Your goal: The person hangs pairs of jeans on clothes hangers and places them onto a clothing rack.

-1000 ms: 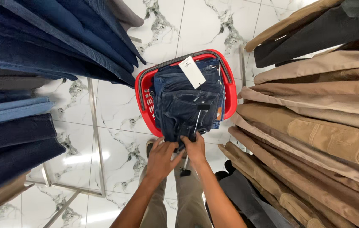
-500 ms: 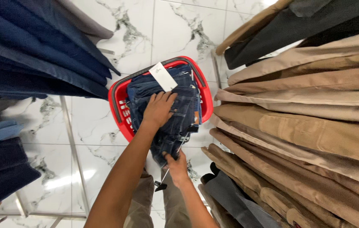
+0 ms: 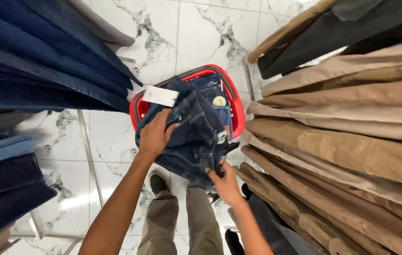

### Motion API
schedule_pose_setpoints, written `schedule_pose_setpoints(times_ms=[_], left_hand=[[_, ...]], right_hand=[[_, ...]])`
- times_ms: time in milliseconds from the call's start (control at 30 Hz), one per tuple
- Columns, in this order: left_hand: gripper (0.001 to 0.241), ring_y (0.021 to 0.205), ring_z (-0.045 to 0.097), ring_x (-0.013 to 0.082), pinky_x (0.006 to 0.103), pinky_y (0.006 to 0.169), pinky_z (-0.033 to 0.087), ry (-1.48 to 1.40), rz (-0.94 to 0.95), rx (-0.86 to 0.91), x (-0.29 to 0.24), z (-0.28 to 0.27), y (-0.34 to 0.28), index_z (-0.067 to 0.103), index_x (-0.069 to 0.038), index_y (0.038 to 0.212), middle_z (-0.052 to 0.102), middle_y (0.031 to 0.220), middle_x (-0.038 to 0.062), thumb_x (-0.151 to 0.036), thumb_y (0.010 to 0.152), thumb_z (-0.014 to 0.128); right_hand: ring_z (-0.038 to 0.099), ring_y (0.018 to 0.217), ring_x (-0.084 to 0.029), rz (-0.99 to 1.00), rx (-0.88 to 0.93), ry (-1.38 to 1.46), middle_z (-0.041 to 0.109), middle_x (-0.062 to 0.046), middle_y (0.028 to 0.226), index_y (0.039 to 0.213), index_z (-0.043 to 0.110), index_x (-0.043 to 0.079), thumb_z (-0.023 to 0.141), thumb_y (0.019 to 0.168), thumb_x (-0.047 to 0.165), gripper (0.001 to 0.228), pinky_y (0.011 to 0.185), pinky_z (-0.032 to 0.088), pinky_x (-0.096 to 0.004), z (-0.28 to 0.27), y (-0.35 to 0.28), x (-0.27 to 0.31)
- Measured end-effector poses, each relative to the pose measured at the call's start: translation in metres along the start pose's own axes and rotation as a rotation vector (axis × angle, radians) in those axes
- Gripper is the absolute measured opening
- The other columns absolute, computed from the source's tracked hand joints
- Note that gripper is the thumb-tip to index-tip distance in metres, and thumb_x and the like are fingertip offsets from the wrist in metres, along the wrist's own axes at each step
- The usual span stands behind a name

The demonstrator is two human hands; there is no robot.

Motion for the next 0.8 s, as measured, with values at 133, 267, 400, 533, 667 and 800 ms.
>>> schedule_pose_setpoints(times_ms=[133, 267, 400, 533, 667, 800], left_hand=[[0.054, 0.12, 0.065, 0.0437, 0.0555, 0.098, 0.056, -0.191, -0.077, -0.152, 0.014, -0.02, -0.025, 0.05, -0.004, 0.144, 0.064, 0.134, 0.025, -0.037, 0.105, 0.065], [0.057, 0.066, 0.07, 0.0312, 0.0455, 0.058, 0.057, -0.469, -0.061, -0.252, 0.011, -0.038, -0.039, 0.039, 0.0, 0.149, 0.069, 0.106, 0.029, -0.03, 0.107, 0.063], [0.075, 0.053, 0.067, 0.0263, 0.036, 0.046, 0.05, -0.593, -0.088, -0.306, -0.025, -0.076, -0.049, 0.026, 0.008, 0.157, 0.069, 0.097, 0.035, -0.031, 0.106, 0.063], [0.092, 0.148, 0.024, 0.0574, 0.069, 0.117, 0.023, -0.675, -0.205, -0.149, -0.067, -0.123, -0.071, 0.011, 0.009, 0.162, 0.024, 0.158, 0.047, -0.036, 0.103, 0.064], [0.087, 0.141, 0.03, 0.041, 0.06, 0.11, 0.032, -0.937, -0.403, 0.004, -0.045, -0.103, -0.089, 0.022, -0.005, 0.163, 0.032, 0.155, 0.03, -0.035, 0.097, 0.069], [0.084, 0.135, 0.05, 0.0282, 0.0509, 0.107, 0.048, -0.999, -0.592, 0.027, -0.008, -0.075, -0.095, 0.032, -0.012, 0.165, 0.05, 0.152, 0.02, -0.033, 0.095, 0.073]], right_hand=[[0.068, 0.074, -0.017, -0.067, 0.062, -0.203, 0.075, -0.008, 0.076, 0.094, 0.079, 0.008, 0.084, 0.087, 0.018, 0.013, 0.068, 0.06, -0.038, -0.041, 0.027, 0.017], [0.066, 0.079, -0.021, -0.259, 0.03, -0.391, 0.072, -0.011, 0.076, 0.091, 0.074, 0.005, 0.087, 0.081, 0.015, 0.019, 0.075, 0.056, -0.041, -0.07, 0.041, 0.107], [0.067, 0.09, -0.035, -0.454, -0.017, -0.617, 0.07, -0.021, 0.088, 0.101, 0.072, 0.0, 0.088, 0.079, 0.008, 0.028, 0.085, 0.051, -0.046, -0.106, 0.066, 0.157], [0.069, 0.095, -0.031, -0.523, -0.112, -0.743, 0.071, -0.011, 0.092, 0.108, 0.073, 0.012, 0.088, 0.084, 0.016, 0.029, 0.087, 0.052, -0.042, -0.14, 0.104, 0.182], [0.07, 0.107, -0.033, -0.498, -0.216, -0.87, 0.074, -0.004, 0.102, 0.113, 0.073, 0.021, 0.088, 0.088, 0.018, 0.029, 0.096, 0.052, -0.044, -0.152, 0.118, 0.199], [0.068, 0.112, -0.042, -0.382, -0.057, -0.946, 0.076, -0.013, 0.109, 0.117, 0.074, 0.019, 0.083, 0.085, 0.013, 0.033, 0.102, 0.051, -0.052, -0.12, 0.108, 0.213]])
Point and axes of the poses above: each hand's wrist, its own y-axis towards the middle knuckle, its own z-axis out of the palm, x = y × z, the point moved 6 cm from there along y, towards the middle knuckle
